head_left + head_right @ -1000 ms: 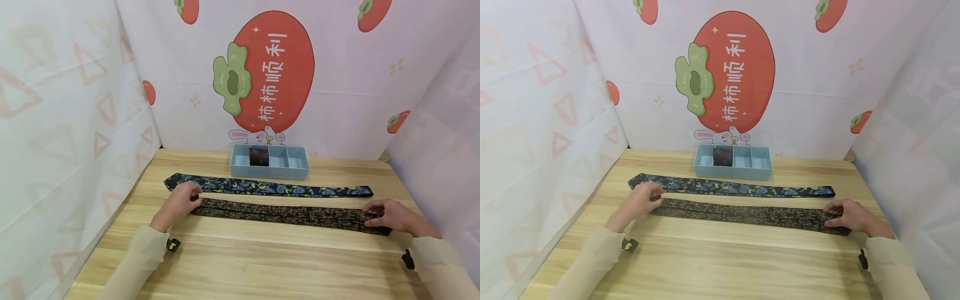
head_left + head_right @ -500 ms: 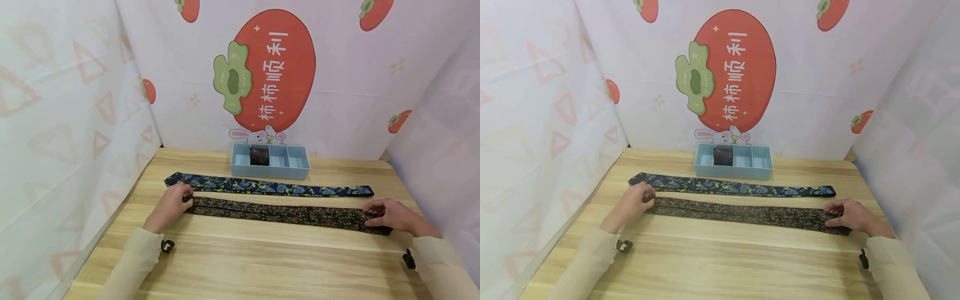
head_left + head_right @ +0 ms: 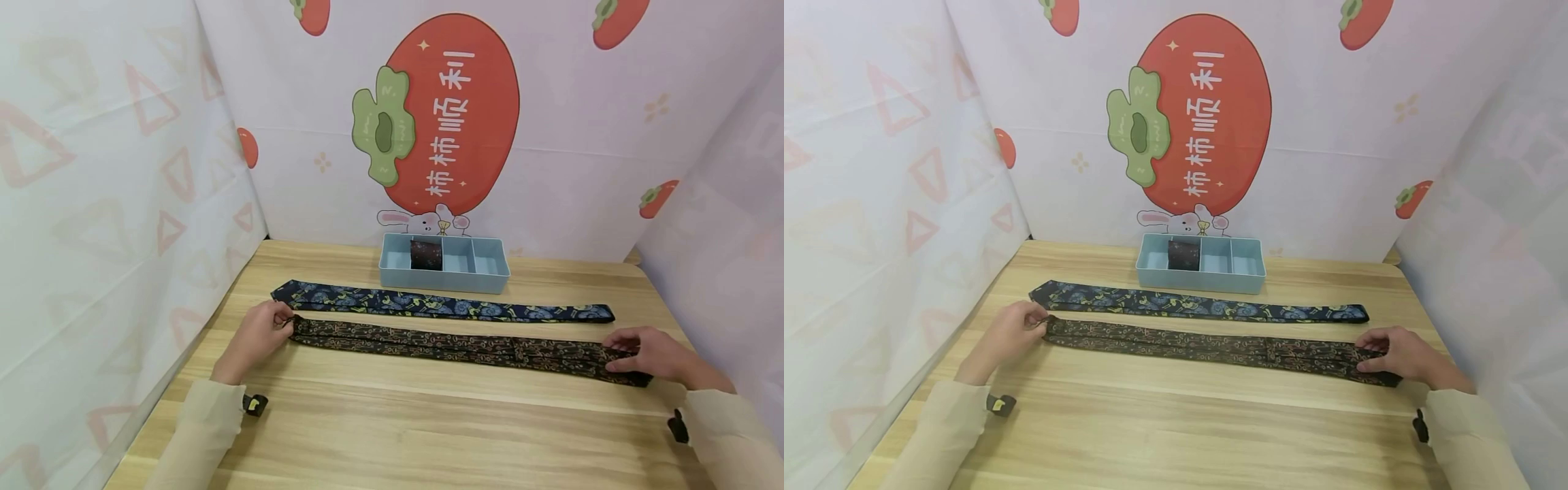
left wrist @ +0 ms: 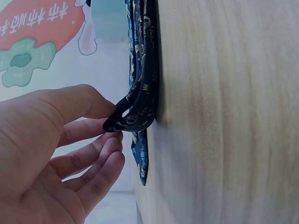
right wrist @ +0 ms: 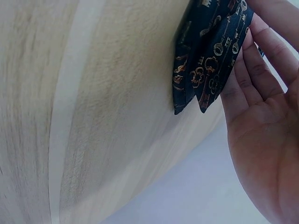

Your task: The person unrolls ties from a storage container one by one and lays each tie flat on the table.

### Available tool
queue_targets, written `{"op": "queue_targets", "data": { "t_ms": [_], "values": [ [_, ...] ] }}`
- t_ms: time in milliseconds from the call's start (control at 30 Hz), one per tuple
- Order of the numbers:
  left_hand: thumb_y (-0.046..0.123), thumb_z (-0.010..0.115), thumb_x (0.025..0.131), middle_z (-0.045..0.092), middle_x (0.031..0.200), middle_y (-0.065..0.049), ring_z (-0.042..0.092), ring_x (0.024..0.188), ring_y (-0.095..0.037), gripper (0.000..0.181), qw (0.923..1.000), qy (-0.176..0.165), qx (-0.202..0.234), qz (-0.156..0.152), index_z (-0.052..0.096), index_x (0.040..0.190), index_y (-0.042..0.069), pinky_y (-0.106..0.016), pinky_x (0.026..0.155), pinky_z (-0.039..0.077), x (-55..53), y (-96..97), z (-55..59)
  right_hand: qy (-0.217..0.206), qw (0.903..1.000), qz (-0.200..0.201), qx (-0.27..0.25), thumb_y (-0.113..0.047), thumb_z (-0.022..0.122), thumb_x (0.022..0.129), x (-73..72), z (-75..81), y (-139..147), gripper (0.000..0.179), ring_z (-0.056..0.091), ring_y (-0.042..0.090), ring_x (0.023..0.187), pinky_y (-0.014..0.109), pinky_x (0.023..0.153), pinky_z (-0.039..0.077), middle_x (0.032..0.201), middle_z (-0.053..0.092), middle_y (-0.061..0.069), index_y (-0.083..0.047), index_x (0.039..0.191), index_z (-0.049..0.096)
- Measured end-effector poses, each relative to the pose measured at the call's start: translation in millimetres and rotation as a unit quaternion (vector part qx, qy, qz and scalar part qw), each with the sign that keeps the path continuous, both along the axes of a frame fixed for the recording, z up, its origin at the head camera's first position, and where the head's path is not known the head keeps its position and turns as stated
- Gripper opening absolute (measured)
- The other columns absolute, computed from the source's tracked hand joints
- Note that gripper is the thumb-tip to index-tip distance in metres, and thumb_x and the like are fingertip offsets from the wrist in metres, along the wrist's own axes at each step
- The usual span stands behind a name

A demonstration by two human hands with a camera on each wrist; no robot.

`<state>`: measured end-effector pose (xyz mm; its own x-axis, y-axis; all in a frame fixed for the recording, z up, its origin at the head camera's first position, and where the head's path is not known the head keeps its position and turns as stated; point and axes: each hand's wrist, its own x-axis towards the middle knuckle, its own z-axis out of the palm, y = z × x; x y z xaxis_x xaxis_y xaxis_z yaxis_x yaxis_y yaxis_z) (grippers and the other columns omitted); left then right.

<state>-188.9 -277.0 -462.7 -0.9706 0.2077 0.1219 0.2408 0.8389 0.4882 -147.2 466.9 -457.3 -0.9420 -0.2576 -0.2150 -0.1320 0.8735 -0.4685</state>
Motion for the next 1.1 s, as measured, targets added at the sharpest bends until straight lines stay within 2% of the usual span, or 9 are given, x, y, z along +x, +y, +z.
{"op": "queue_targets", "data": {
  "t_ms": [167,300,400,533,700,800,933,1100],
  "values": [
    [0.007,0.074,0.094,0.075,0.099,-0.013,0.072,0.089,-0.023,0.011,0.9989,-0.04,0.025,0.002,0.074,0.104,0.001,-0.042,0.082,0.064,-2.4,-6.2,-1.1,-0.003,1.0,0.004,0.002,-0.03,0.088,0.086,-1.2,-0.4,-0.6,0.045,0.059,-0.008,0.087,0.024,0.073,0.055,0.111,0.074,0.008,-0.002,0.119,0.074],
    [0.001,0.074,0.092,0.076,0.103,-0.016,0.074,0.093,-0.026,0.014,0.9961,-0.078,0.041,0.004,0.073,0.106,-0.001,-0.041,0.084,0.065,-3.8,-18.4,-7.5,-0.002,1.0,0.004,0.002,-0.029,0.089,0.085,-3.4,-1.5,-1.0,0.045,0.059,-0.008,0.087,0.024,0.073,0.055,0.11,0.074,0.008,-0.003,0.119,0.075],
    [-0.005,0.071,0.089,0.075,0.102,-0.018,0.073,0.093,-0.028,0.015,0.9947,-0.092,0.044,0.004,0.072,0.104,-0.003,-0.042,0.083,0.064,-3.8,-26.0,-9.3,0.0,1.0,0.001,0.005,-0.031,0.089,0.085,-4.6,-1.1,-0.7,0.046,0.06,-0.008,0.087,0.024,0.072,0.055,0.11,0.075,0.007,-0.002,0.119,0.075],
    [-0.005,0.067,0.091,0.076,0.098,-0.016,0.073,0.09,-0.027,0.012,0.9953,-0.088,0.038,0.008,0.073,0.101,-0.001,-0.042,0.081,0.063,-4.1,-30.6,-7.3,0.003,1.0,-0.004,0.007,-0.033,0.09,0.084,-5.4,-0.3,-0.1,0.049,0.06,-0.007,0.086,0.024,0.072,0.056,0.108,0.075,0.006,-0.002,0.119,0.075],
    [0.018,0.063,0.104,0.078,0.097,-0.01,0.072,0.091,-0.022,0.02,0.9946,-0.085,0.04,0.044,0.077,0.106,0.004,-0.039,0.081,0.059,-7.9,-26.5,-5.2,0.014,0.9998,0.005,0.015,-0.034,0.09,0.084,-6.1,2.3,-1.3,0.048,0.06,-0.008,0.085,0.024,0.072,0.055,0.107,0.075,0.005,-0.002,0.117,0.075],
    [0.026,0.067,0.104,0.078,0.096,-0.009,0.072,0.087,-0.02,0.023,0.9941,-0.088,0.039,0.05,0.077,0.104,0.005,-0.037,0.078,0.057,-10.1,-20.7,-4.2,0.017,0.9997,0.006,0.018,-0.033,0.09,0.083,-8.2,3.2,-3.3,0.046,0.06,-0.008,0.085,0.024,0.072,0.055,0.105,0.075,0.004,-0.003,0.116,0.076],
    [0.02,0.072,0.099,0.077,0.093,-0.01,0.071,0.083,-0.018,0.016,0.9937,-0.092,0.039,0.05,0.075,0.099,0.004,-0.034,0.075,0.058,-11.2,-15.6,-5.0,0.02,0.9995,0.008,0.021,-0.032,0.09,0.083,-10.9,3.5,-4.9,0.046,0.061,-0.006,0.084,0.025,0.072,0.055,0.103,0.075,0.004,-0.002,0.114,0.076],
    [0.015,0.071,0.099,0.077,0.093,-0.012,0.072,0.084,-0.022,0.013,0.9932,-0.094,0.04,0.057,0.075,0.099,0.002,-0.036,0.073,0.06,-11.2,-18.5,-7.6,0.023,0.9994,0.006,0.024,-0.031,0.09,0.083,-13.9,3.0,-5.7,0.045,0.063,-0.002,0.084,0.026,0.072,0.055,0.103,0.076,0.005,-0.001,0.115,0.076]
  ]
}}
